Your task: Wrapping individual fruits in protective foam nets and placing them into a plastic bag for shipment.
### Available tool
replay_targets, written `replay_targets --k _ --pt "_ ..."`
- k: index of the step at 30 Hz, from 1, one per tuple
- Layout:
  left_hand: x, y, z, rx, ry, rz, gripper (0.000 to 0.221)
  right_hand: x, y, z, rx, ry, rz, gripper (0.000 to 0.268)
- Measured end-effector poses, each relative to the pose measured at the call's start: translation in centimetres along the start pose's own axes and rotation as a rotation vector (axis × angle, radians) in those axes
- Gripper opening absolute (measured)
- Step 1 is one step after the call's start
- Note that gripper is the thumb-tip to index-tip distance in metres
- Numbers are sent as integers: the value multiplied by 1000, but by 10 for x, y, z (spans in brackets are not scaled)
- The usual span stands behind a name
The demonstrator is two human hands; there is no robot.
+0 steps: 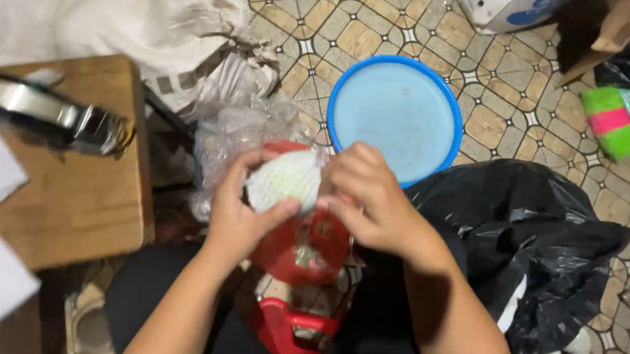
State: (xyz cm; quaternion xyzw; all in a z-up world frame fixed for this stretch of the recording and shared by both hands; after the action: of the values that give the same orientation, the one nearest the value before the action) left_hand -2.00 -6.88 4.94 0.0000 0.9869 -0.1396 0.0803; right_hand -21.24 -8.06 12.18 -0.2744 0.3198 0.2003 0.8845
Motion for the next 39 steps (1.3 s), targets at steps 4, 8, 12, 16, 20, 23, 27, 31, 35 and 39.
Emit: replay_targets --k 4,8,12,16,20,23,27,31,35,39 --pt "-22 95 -33 -132 -34 57 79 30 67 43 45 -220 152 28" --pt "-47 192 -56 -280 -123 129 73 89 129 84 173 -595 397 22" --pt "-66 264 -62 -390 -248 206 69 149 178 97 220 -684 516 25" --pt "-76 292 -62 -242 -404 148 69 165 191 111 242 -660 541 19" --pt "-76 285 -77 49 -410 106 47 164 173 122 269 -656 499 16" --pt "-69 293 -80 93 -433 138 29 166 179 131 293 -663 447 14" --pt "-72 290 -76 98 -453 122 18 165 177 133 279 -624 338 13" --pt "-78 296 -78 163 -400 105 13 164 179 142 167 -497 316 28" --pt "-86 304 -70 14 -261 98 12 100 151 141 162 -369 146 26" --pt "-93 309 -68 9 -290 31 11 -107 219 -10 934 -57 -703 23"
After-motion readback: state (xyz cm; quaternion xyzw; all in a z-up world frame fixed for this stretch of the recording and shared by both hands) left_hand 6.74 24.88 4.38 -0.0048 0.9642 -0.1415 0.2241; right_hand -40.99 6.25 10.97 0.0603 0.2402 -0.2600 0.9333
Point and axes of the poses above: each hand's wrist, its own y-axis away from the middle knuckle, its own x-axis out of the palm, z = x × y, the point moved 5 cm from there along -y, towards the middle knuckle, and after that the axes turned 8 degrees about x, right-handed, at the moved point
